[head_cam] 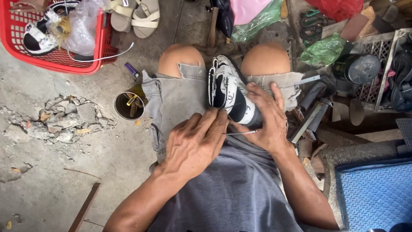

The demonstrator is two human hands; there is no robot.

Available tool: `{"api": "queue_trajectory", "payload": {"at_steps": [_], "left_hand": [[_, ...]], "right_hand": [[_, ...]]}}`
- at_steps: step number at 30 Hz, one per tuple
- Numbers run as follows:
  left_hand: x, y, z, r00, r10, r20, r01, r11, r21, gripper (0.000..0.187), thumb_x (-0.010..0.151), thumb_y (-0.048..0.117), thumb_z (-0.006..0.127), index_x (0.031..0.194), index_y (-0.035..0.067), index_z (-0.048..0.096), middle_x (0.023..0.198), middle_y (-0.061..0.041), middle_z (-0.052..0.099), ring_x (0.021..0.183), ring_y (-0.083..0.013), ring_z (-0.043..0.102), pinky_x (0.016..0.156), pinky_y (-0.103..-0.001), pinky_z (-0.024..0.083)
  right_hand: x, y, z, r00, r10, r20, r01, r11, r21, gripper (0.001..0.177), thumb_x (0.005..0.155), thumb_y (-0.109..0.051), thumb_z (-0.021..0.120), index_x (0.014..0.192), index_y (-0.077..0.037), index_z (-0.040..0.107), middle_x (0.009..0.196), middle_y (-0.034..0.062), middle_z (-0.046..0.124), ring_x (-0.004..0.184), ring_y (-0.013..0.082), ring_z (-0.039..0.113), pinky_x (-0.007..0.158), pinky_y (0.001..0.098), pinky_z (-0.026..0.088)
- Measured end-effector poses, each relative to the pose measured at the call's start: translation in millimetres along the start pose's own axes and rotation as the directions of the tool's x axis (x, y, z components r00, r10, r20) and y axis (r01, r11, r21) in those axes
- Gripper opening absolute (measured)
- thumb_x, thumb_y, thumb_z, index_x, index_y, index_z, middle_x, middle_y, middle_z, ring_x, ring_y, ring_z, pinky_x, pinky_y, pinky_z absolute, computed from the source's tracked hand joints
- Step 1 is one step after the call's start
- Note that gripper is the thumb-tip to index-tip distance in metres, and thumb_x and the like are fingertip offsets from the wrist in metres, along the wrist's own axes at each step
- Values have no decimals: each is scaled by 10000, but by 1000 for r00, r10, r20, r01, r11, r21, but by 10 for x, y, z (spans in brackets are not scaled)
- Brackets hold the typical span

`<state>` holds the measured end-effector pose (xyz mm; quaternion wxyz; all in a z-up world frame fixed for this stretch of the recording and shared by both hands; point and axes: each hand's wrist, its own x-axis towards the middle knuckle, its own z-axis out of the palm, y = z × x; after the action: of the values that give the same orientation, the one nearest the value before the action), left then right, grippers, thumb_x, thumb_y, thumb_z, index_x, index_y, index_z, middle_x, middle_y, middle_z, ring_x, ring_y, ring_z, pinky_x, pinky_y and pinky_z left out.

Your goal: Hand-stitching the upper part of a shoe to the sole using a needle and thread in a workshop.

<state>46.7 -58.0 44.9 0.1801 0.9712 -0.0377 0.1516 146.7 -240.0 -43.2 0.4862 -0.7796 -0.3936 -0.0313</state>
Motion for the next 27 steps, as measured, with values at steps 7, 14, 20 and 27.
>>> {"api": "queue_trajectory", "payload": {"at_steps": [7, 14, 20, 27], "left_hand": [[86, 40, 58, 996, -43, -82, 45, 999, 20, 198, 964, 167, 651, 1095, 75, 769, 1023, -97, 715, 665, -186, 652, 530, -264, 562], [363, 25, 12, 986, -165, 19, 159, 974, 164, 372, 991, 309, 694, 1097, -43, 746, 1199, -212, 650, 700, -295, 644, 457, -377, 561], [432, 54, 32, 925, -304, 226, 378, 686, -622, 499, 961, 128, 729, 1411, -19, 571, 870, -267, 712, 557, -285, 661, 375, -365, 506], [191, -144, 287, 835, -290, 468, 490, 6, -871, 70, 927, 113, 758, 954, 75, 706, 688, -33, 620, 531, -77, 527, 422, -193, 458]], "right_hand": [[-29, 26, 1, 1000, -10, 2, 10, 1000, 24, 646, 791, -238, 926, 1250, 85, 606, 1282, 272, 671, 1281, 440, 630, 1215, 621, 243], [-37, 15, 46, 999, -40, 22, 40, 999, -2, 649, 792, -231, 922, 1285, 60, 617, 1341, 247, 657, 1300, 423, 621, 1214, 612, 234], [-68, 33, 62, 999, -28, 39, 29, 999, -26, 645, 805, -265, 897, 1314, 26, 628, 1372, 226, 651, 1328, 394, 602, 1227, 584, 234], [-98, 95, 66, 1000, -4, -29, 5, 999, 47, 622, 827, -262, 894, 1271, 66, 607, 1320, 254, 665, 1301, 414, 621, 1214, 587, 273]]}}
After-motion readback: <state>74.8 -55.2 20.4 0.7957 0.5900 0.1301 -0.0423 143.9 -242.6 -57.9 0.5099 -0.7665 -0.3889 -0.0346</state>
